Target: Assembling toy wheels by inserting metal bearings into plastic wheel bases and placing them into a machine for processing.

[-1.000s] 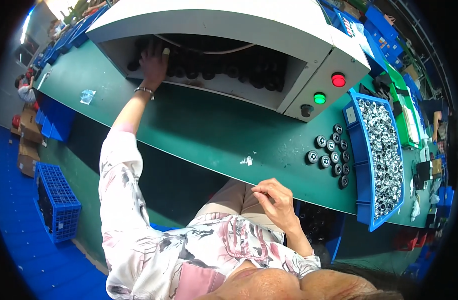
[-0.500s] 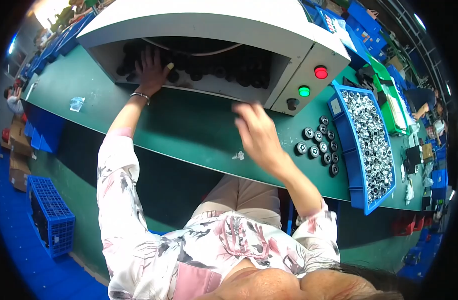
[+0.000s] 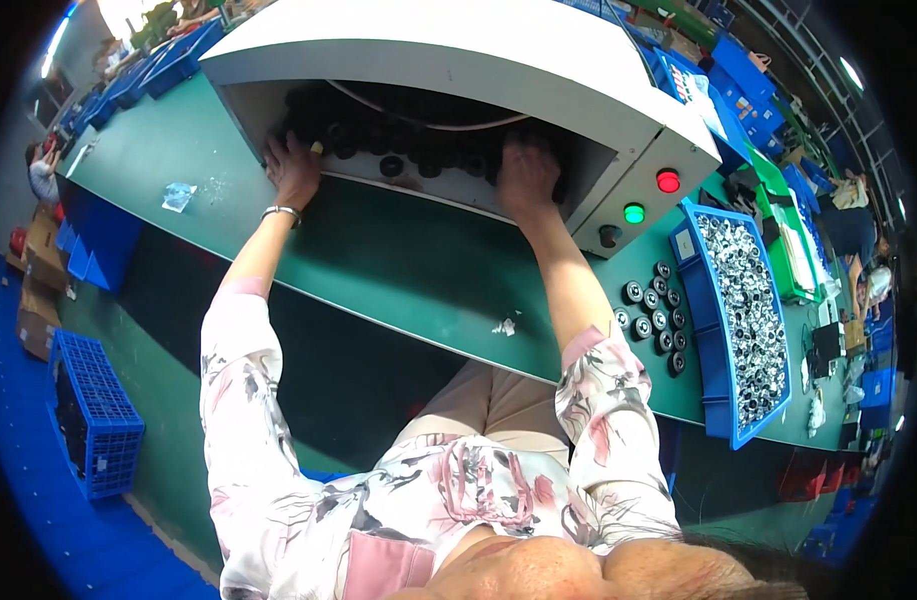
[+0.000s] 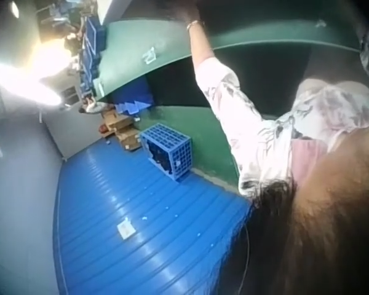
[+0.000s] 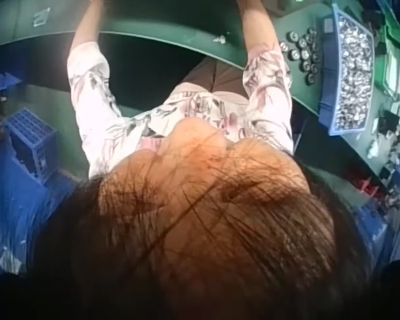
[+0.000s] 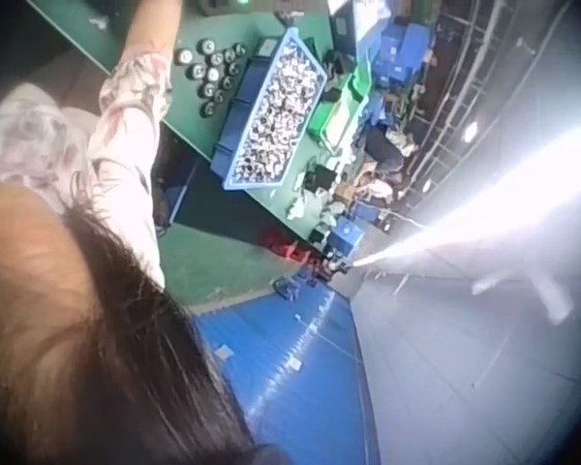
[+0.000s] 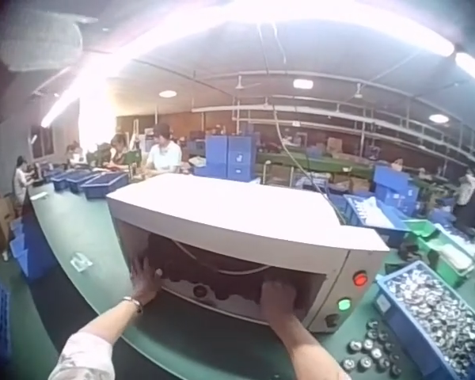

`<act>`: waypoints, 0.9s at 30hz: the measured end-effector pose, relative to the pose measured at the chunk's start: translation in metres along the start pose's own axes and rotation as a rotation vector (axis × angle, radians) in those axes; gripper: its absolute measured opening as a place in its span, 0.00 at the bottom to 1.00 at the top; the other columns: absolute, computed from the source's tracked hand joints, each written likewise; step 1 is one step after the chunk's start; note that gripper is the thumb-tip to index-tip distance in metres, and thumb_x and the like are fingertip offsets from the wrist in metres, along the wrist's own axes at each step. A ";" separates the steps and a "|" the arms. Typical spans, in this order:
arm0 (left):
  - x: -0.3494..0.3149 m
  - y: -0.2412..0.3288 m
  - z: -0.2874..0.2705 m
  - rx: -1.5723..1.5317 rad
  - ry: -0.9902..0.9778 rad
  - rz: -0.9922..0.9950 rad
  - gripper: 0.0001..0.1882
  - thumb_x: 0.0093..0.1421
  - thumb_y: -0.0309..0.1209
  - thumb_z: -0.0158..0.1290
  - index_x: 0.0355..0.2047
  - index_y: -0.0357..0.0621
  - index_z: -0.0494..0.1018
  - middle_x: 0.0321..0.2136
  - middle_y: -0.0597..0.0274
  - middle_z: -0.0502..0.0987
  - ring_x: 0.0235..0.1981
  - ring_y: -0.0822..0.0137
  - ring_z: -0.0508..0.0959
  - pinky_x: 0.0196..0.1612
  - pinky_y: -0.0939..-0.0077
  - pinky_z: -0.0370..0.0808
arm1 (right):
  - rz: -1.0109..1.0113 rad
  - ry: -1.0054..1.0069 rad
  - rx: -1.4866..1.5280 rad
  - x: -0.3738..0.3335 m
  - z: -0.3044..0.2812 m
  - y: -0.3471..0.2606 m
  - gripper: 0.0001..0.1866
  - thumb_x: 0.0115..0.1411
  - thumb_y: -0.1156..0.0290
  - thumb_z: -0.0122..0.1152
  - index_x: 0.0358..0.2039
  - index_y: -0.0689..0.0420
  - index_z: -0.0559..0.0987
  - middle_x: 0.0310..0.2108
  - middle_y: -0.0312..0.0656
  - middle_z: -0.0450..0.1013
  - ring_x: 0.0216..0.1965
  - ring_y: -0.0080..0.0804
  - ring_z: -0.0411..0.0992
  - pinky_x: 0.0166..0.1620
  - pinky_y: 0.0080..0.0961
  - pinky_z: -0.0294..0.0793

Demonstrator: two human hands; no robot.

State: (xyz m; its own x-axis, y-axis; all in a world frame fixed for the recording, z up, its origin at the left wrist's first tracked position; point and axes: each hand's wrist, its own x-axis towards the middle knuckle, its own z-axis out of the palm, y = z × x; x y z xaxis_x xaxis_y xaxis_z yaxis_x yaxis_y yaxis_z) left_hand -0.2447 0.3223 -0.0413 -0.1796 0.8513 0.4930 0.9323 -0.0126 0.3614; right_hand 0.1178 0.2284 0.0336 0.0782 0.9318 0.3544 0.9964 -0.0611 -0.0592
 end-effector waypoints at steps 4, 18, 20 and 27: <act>-0.005 -0.055 0.002 -0.118 0.196 0.279 0.33 0.59 0.30 0.56 0.64 0.40 0.59 0.63 0.27 0.55 0.64 0.29 0.57 0.64 0.43 0.58 | -0.128 0.362 0.132 -0.008 0.006 -0.010 0.22 0.51 0.80 0.55 0.49 0.61 0.75 0.46 0.55 0.73 0.48 0.55 0.73 0.50 0.47 0.76; 0.030 -0.028 -0.006 -0.030 0.095 0.367 0.24 0.54 0.23 0.57 0.52 0.37 0.70 0.53 0.40 0.68 0.50 0.39 0.71 0.52 0.52 0.73 | -0.207 0.128 0.818 -0.098 -0.050 -0.010 0.22 0.54 0.82 0.64 0.51 0.59 0.77 0.37 0.49 0.76 0.36 0.42 0.78 0.39 0.32 0.78; 0.020 -0.009 -0.013 0.022 0.090 0.367 0.23 0.54 0.23 0.57 0.52 0.38 0.71 0.52 0.41 0.69 0.51 0.41 0.71 0.52 0.54 0.73 | -0.116 0.024 0.945 -0.113 -0.054 -0.004 0.24 0.53 0.80 0.67 0.52 0.59 0.78 0.35 0.44 0.78 0.33 0.29 0.77 0.39 0.25 0.77; -0.114 0.140 -0.113 -0.845 -0.458 0.086 0.13 0.62 0.26 0.55 0.47 0.36 0.77 0.42 0.53 0.77 0.39 0.65 0.79 0.39 0.69 0.79 | 0.052 -0.171 1.265 -0.158 -0.077 0.020 0.25 0.54 0.78 0.68 0.54 0.61 0.76 0.33 0.38 0.77 0.33 0.18 0.74 0.40 0.18 0.75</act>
State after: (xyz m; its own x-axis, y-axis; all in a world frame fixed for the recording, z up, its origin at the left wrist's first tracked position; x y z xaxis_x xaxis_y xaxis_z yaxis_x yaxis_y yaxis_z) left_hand -0.1298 0.1644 0.0430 0.1857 0.9496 0.2527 0.3705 -0.3058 0.8770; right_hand 0.1284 0.0526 0.0482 0.0166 0.9784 0.2060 0.2587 0.1948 -0.9461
